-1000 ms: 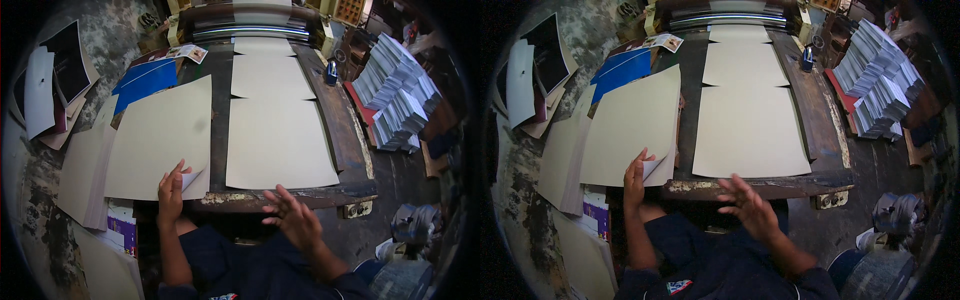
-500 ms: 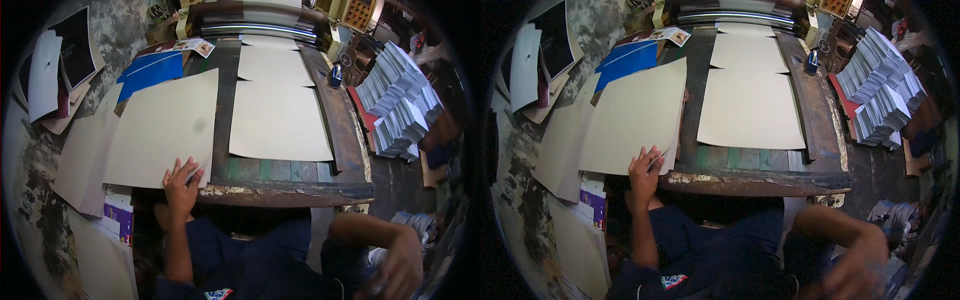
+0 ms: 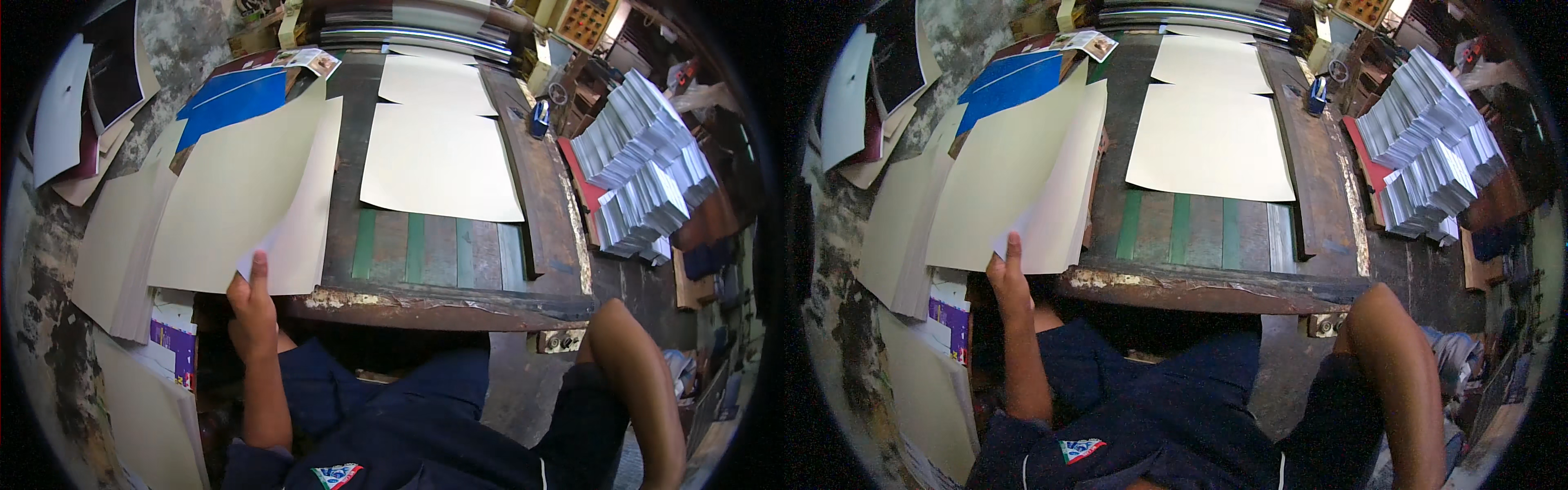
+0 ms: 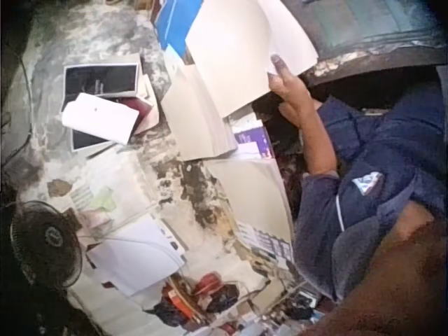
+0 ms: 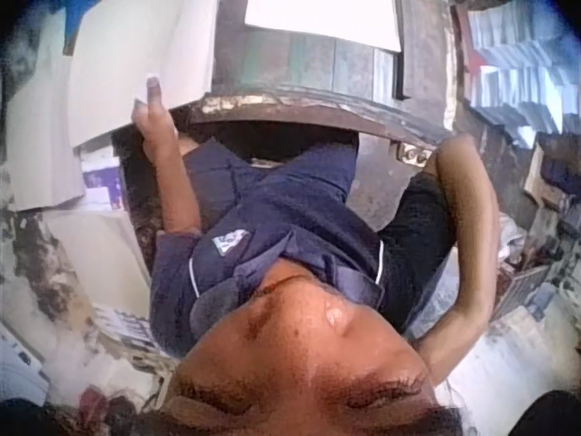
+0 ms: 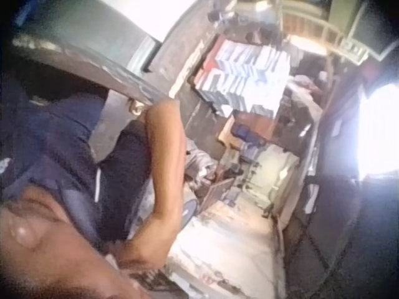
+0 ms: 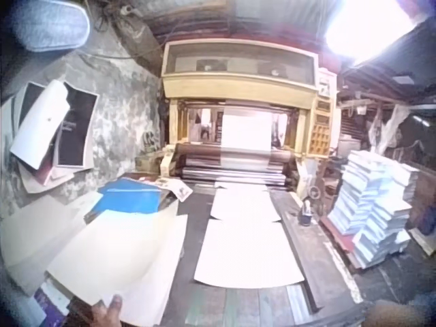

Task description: The person organizes and stacks large paper sheets on a workbench, picking up individual sheets from one pile and placing them onto another while aligning them with the machine's rollers.

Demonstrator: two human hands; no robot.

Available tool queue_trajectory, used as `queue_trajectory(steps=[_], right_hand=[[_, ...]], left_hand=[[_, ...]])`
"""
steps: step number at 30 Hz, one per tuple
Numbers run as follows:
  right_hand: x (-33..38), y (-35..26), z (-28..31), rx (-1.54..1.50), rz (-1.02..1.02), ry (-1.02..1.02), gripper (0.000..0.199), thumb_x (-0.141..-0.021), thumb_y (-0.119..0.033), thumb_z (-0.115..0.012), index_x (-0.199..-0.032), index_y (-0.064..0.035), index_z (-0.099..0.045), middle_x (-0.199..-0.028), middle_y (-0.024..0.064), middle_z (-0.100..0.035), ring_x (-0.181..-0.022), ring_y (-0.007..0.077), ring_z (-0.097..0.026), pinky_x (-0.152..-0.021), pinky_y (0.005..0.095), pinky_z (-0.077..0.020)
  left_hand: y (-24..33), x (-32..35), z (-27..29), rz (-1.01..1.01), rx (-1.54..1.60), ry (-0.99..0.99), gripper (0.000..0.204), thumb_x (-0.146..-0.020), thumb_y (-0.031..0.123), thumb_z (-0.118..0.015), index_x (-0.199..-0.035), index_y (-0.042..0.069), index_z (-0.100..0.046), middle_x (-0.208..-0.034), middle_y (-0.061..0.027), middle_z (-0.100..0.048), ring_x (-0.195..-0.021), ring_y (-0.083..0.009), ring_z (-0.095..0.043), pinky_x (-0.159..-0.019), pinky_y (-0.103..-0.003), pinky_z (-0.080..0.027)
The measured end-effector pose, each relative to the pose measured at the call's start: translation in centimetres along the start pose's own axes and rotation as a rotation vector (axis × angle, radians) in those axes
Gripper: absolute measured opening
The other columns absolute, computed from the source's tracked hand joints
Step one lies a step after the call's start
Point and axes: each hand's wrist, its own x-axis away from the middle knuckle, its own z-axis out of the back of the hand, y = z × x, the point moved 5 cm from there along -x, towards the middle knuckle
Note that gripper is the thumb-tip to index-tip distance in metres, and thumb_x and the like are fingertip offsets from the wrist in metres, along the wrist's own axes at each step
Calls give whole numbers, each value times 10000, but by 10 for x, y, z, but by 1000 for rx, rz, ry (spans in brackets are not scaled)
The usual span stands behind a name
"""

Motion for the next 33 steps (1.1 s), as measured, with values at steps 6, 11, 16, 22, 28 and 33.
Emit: queue_trajectory(steps=[6,11,16,22,28,33], right_hand=[[187,141,-34,-402,-655,684,475,-919,-395,-548,-1114,27,-643,-928,135,-676,-853,251,-646,-797,400,-503],[286,214,-208,-929,-1383,1426,464,-923,-398,-618,-1079,35,-557,-843,123,-657,-708,199,-642,-683,329,-528],[283,215,-265,-1154,-1395,1875,351,-926,-287,-625,-1066,15,-513,-800,111,-616,-669,188,-625,-623,329,-541],[252,194,-347,-1326,-1424,2144,307,-988,-306,-531,-1043,-4,-522,-759,111,-620,-651,166,-585,-709,404,-537],[235,185,-368,-1337,-1564,2241,312,-1012,-317,-485,-1051,-9,-510,-827,126,-607,-704,183,-562,-711,403,-532],[266,202,-359,-1261,-1531,2284,366,-1030,-369,-427,-1054,-10,-495,-838,118,-603,-704,170,-555,-725,397,-531]], left_hand=[[37,33,-22,-473,-562,-301,218,-895,182,-663,-1098,127,-717,-1135,-59,-703,-1247,-311,-547,-1113,-499,-263],[57,61,-53,-612,-555,-861,437,-723,93,-727,-1109,297,-730,-1208,17,-682,-1388,-319,-400,-1147,-622,-89],[56,67,-52,-684,-984,-962,490,-706,181,-747,-1179,303,-701,-1496,-34,-440,-1472,-380,-174,-1130,-676,-38],[44,9,-20,-463,-702,-726,665,-670,345,-829,-1279,173,-626,-1431,-86,-508,-1413,-368,-319,-1140,-581,-182],[18,-11,-3,-330,-580,-686,579,-649,307,-864,-1161,103,-687,-1240,-83,-656,-1316,-314,-489,-1135,-503,-267],[14,-15,-2,-214,-446,-702,514,-713,286,-837,-1153,68,-683,-1193,-106,-680,-1306,-298,-504,-1156,-481,-228]])
